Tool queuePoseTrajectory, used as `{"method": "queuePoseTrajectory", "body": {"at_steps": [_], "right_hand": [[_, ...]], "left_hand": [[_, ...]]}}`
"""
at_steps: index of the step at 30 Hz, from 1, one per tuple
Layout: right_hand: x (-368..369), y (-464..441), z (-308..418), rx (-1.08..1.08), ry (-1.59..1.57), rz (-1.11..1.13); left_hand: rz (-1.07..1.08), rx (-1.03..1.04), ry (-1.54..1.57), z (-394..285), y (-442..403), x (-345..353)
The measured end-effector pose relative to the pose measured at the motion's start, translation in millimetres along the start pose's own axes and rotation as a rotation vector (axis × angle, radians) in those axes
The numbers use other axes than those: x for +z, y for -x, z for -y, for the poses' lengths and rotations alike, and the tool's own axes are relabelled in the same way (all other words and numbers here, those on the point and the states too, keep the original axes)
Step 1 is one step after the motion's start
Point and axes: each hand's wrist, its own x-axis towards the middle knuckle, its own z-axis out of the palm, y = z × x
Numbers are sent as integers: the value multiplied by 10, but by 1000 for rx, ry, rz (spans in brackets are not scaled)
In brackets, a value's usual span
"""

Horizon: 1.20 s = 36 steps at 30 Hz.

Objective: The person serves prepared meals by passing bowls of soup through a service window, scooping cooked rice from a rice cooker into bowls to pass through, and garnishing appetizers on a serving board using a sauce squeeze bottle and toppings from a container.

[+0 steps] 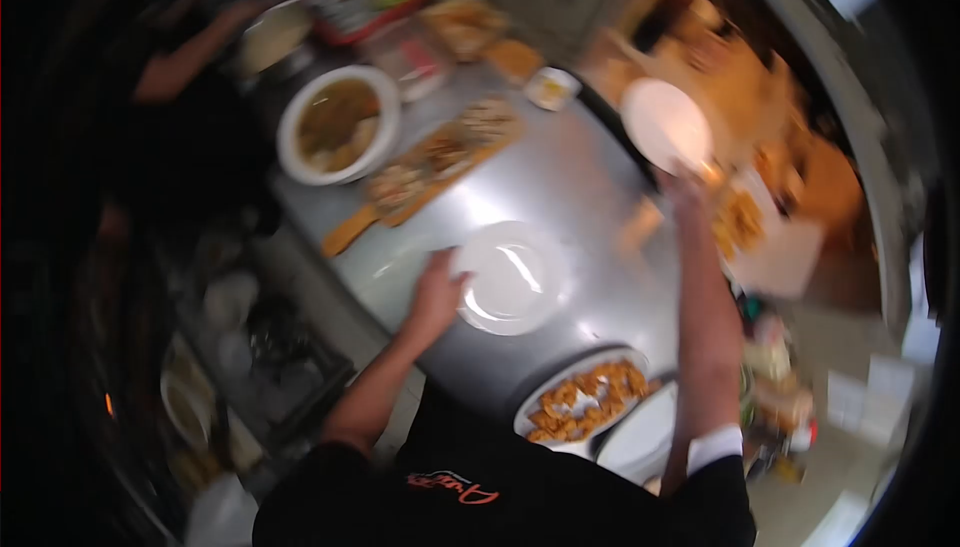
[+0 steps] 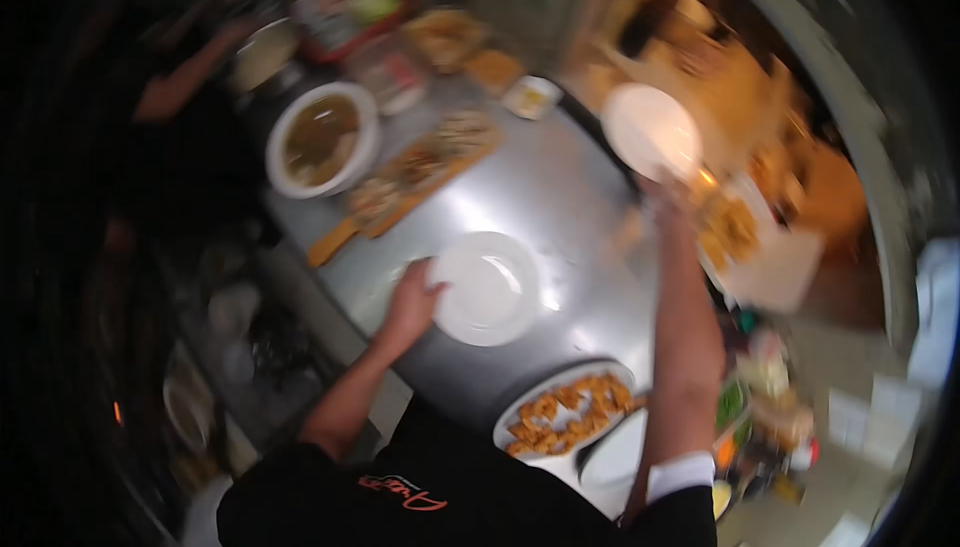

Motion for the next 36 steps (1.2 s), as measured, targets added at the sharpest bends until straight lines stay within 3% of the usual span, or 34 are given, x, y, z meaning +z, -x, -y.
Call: {"method": "queuePoseTrajectory", "body": {"at_steps": [2, 3, 4, 6, 8, 9, 10, 13, 15, 19, 21, 23, 25, 27, 29, 30, 31, 33, 36], "right_hand": [[80, 160, 179, 179, 203, 51], [206, 454, 378, 152, 609, 148], [-102, 174, 311, 372, 477, 551], [676, 954, 376, 454, 845, 375], [1118, 1742, 256, 285, 1157, 468], [1044, 1910, 86, -50, 1457, 589], [960, 2067, -82, -428, 1708, 678], [864, 2703, -307, -980, 1851, 543], [995, 3185, -210, -828, 1773, 539], [1064, 3775, -322, -714, 1613, 576], [1249, 3877, -564, -540, 1491, 624], [1714, 4087, -741, -633, 1426, 789], [2595, 4653, -721, -423, 1421, 898], [3404, 4956, -959, -226, 1416, 1151], [4093, 5228, -1418, -392, 1270, 1428], [4455, 5397, -1630, -576, 1211, 1555], [4780, 5592, -1835, -749, 1146, 1676], [5408, 6074, -2149, -719, 1089, 1809], [6186, 6661, -2800, -559, 1067, 1930]], "left_hand": [[78, -73, 26, -163, -12, 53], [72, -36, 54, -208, 1, 126], [81, 34, 30, -232, -10, 212], [58, 146, -51, -336, 221, 332], [95, 126, -59, -538, 589, -12], [183, 70, 24, -691, 801, -232], [227, 145, -23, -608, 1046, -351], [397, 100, -70, -142, 1749, -783], [440, -28, -7, 175, 2150, -1155], [141, -406, -93, 745, 2902, -1912], [-247, -437, -101, 1264, 3158, -2186], [-584, -541, -126, 1729, 3338, -2585], [-985, -579, -182, 1887, 3475, -3123], [-1267, -805, -208, 2144, 3644, -3518], [-1574, -767, -361, 2712, 3935, -3759], [-1677, -837, -232, 2847, 4054, -3878], [-1728, -913, -348, 3003, 4171, -3993], [-1792, -1081, -581, 3294, 4363, -4105], [-1800, -1223, -435, 3493, 4583, -4244]]}}
